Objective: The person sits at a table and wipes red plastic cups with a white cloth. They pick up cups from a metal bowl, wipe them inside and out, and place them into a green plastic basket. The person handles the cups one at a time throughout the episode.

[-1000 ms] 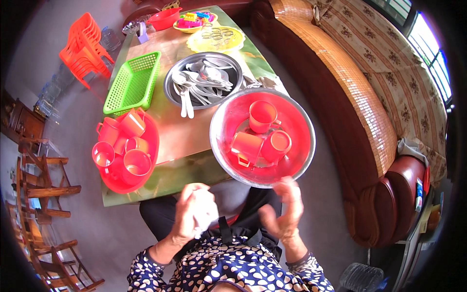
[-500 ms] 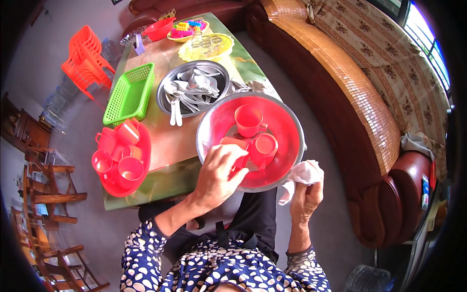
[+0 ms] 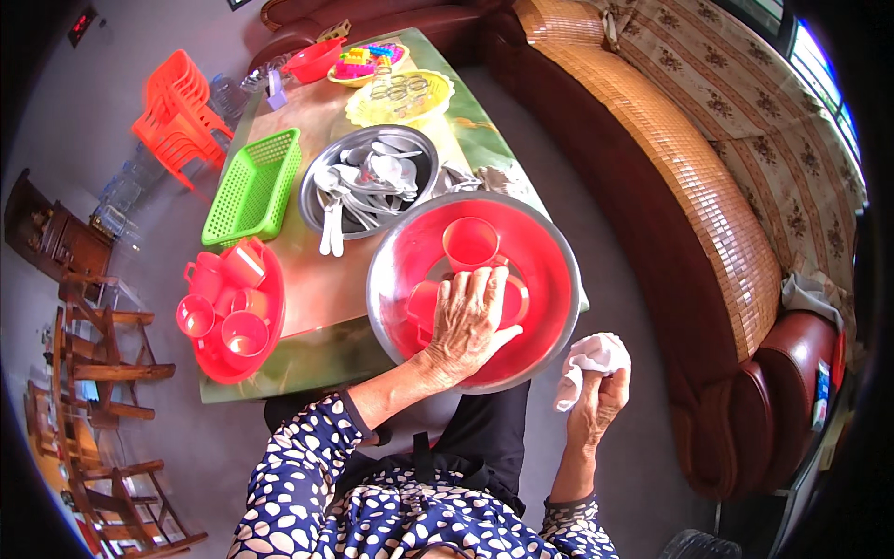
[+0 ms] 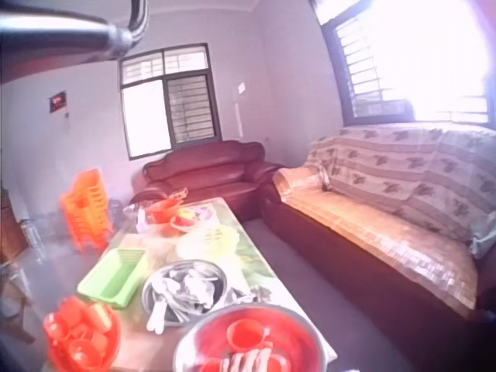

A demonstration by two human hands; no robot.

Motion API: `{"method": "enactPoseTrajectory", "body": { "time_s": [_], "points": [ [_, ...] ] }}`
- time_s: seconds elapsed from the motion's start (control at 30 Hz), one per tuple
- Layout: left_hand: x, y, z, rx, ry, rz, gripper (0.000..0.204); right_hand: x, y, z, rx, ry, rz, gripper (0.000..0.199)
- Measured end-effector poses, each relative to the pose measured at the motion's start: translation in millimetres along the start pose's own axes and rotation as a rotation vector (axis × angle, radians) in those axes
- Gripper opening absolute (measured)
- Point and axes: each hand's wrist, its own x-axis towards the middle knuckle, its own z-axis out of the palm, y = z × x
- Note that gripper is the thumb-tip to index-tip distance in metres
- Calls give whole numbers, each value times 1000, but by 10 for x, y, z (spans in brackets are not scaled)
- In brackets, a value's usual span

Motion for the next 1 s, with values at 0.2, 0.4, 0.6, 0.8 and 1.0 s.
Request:
{"method": "enactPoseTrajectory", "body": {
  "time_s": [0.2,0.4,0.6,0.8,1.0],
  "points": [
    [-88,75,-166,-403,151,26,78,62,-336,317,65,-73,-125,31],
    [-197,216,-382,-458,303,16,53,11,-547,866,-508,-281,-603,26],
    [-398,63,-831,-490,377,37,57,151,-748,1098,-92,-439,-188,26],
    [-572,-11,-895,-433,418,55,74,373,-727,1225,262,-547,135,27],
    [-706,-253,-1010,-540,396,-27,75,-166,-706,1470,-103,-395,-411,30]
  ]
}}
